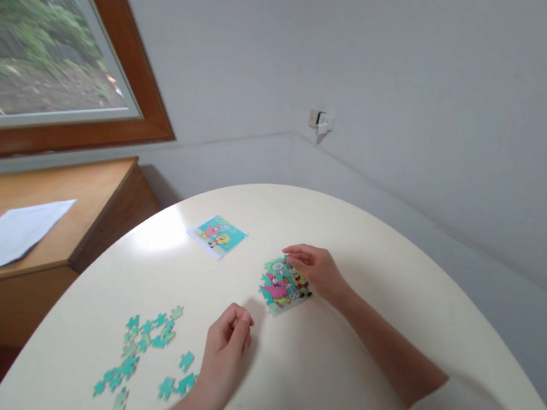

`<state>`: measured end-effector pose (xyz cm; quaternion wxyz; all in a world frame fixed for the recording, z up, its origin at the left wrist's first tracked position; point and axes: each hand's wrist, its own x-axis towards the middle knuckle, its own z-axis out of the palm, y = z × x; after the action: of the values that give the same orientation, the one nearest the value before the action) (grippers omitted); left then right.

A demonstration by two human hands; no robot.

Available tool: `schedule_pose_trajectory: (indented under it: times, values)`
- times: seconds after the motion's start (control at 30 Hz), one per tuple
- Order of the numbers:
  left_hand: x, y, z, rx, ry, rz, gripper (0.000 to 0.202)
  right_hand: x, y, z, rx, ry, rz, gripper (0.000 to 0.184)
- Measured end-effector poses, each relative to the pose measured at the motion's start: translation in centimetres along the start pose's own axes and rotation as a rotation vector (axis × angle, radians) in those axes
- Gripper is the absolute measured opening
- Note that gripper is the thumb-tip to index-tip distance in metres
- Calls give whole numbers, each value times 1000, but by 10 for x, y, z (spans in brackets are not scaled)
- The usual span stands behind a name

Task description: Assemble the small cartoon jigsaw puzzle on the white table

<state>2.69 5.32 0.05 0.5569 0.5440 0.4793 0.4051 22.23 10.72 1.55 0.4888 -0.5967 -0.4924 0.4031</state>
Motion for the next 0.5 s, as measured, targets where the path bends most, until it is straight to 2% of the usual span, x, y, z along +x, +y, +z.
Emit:
schedule_pose_trajectory:
  times: [0.27,0.5]
  values:
    - [1,-5,0,-21,-3,-10,33,20,10,-49,-235,-159,91,32]
    - [0,-5,0,-12,-4,-6,32,23,16,-67,-290,-277,201,32]
